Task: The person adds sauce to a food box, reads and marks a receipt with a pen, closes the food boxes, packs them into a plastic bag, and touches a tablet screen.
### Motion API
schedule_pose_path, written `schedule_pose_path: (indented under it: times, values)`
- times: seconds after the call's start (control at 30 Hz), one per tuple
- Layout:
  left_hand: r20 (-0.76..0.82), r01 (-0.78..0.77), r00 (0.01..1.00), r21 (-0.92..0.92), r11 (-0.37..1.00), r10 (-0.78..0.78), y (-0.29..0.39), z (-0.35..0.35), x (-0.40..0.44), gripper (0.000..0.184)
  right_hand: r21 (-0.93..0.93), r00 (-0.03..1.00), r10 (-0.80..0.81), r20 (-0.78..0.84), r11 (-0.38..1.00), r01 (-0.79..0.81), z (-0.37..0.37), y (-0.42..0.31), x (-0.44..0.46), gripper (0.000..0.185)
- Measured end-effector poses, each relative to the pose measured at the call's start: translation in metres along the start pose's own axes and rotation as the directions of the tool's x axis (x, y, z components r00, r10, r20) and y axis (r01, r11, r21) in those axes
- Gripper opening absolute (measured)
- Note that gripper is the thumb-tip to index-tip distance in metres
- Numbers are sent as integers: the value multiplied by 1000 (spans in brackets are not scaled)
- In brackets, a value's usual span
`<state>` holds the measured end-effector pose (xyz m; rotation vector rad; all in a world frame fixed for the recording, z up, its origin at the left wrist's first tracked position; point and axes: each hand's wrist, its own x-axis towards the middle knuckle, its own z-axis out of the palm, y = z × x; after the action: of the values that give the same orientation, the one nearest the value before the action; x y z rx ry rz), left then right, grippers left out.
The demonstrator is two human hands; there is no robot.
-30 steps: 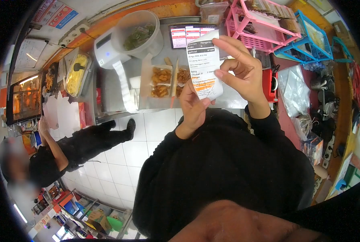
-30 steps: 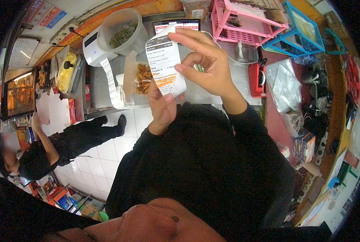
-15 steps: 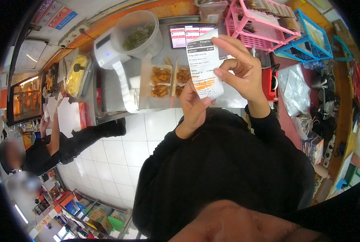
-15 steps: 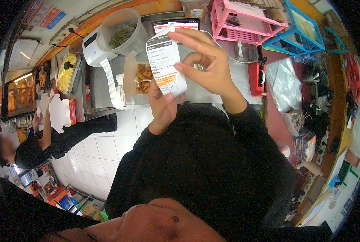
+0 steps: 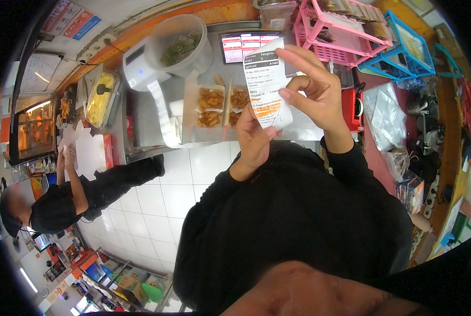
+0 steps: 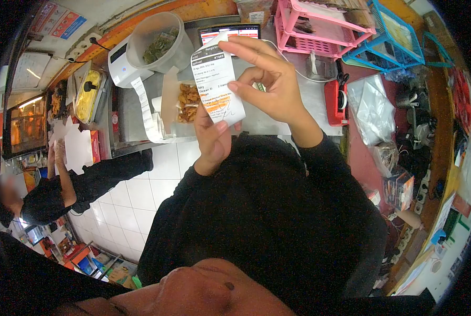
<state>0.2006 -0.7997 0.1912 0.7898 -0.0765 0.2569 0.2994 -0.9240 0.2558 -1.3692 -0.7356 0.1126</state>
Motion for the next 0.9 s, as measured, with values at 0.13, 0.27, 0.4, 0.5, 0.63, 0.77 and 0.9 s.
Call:
schedule_pose_path:
  times: [0.13,0.27,0.4,0.5,0.63,0.77,0.9]
  values:
    - [0,8,1000,-6,1000,-8,0,0,0,42,-20,1000,4,-1,1000,-4,-1,0,-1,55]
    - [-4,11,1000,-4,1000,-11,-1,0,-2,42,6,1000,1,-10,1000,-1,0,0,-2,55]
    - [1,6,1000,-16,1000,-6,-1,1,-2,41,-1,1000,-3,-3,1000,3,0,1,-2,56]
    - [0,3,1000,-17,1000,-3,-1,1,-2,40,-9,1000,-2,2,1000,2,-1,1,-3,56]
    - [0,5,1000,-13,1000,-5,-2,-1,-3,39,6,1000,6,-2,1000,-6,0,1,-4,56]
    - [-22,11,1000,-12,1000,-12,-2,0,-5,36,16,1000,13,-12,1000,-13,0,1,-5,55]
    - [-15,19,1000,-11,1000,-19,-1,0,-5,35,27,1000,20,-17,999,-19,1,0,-6,55]
